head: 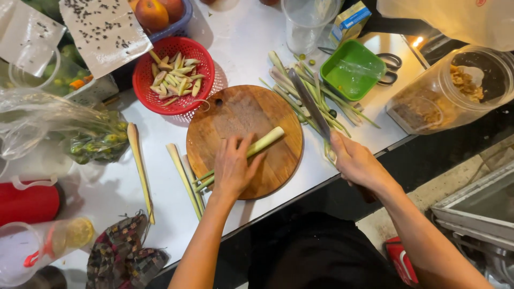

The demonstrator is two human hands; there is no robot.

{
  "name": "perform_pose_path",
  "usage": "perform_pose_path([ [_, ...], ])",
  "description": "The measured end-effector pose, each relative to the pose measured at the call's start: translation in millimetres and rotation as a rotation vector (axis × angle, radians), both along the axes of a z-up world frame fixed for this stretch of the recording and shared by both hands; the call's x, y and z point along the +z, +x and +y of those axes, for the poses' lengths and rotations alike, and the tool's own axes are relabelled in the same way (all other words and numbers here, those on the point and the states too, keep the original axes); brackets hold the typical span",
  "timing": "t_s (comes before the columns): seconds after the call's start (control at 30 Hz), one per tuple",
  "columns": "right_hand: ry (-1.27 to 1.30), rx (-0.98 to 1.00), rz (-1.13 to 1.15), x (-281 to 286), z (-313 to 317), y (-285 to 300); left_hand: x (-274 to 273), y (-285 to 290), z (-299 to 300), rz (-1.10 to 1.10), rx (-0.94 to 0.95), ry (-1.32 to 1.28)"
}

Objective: Slicing lemongrass stalks on a wooden cutting board using a large knife.

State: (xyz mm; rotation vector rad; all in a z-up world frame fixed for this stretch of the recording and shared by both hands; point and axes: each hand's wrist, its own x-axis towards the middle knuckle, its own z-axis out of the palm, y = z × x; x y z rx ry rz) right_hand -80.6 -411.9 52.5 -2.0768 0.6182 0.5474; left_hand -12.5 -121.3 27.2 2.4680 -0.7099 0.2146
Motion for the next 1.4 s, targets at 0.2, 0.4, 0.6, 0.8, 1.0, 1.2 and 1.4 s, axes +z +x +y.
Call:
perform_pose_path([
  [0.2,0.401,-0.060,-0.120,16.3,48.8,-6.7,-22.4,-22.6,30.6,0.127,0.192,-0.145],
  [0.4,0.659,-0.085,-0.407,16.0,86.3,18.2,-29.3,-42.7,-23.9,0.993,0.301,-0.929],
  [0.6,0.585,0.071,-0.455,24.7,78.8,32.1,24.3,-57.5,-36.7,1.084,0.054,-1.231],
  [0.8,0.296,0.259,-0.481,19.8,35.1,59.3,-19.6,-60.0,-3.9,0.982,0.283,-1.279],
  [1.0,-0.454,0.501,-0.873,35.8,6.7,91.2,-11.3,-68.4,-5.3,0.929,0.411,-1.384],
  [1.2,0.499,0.164,-0.502,26.6,52.6,52.4,-3.4,-70.1,-32.8,0.835,0.351,-1.366],
  [1.4,0.680,0.090,-0.526,20.6,64.0,47.3,-12.4,-69.6,-53.2,0.711,0.273,-1.308],
])
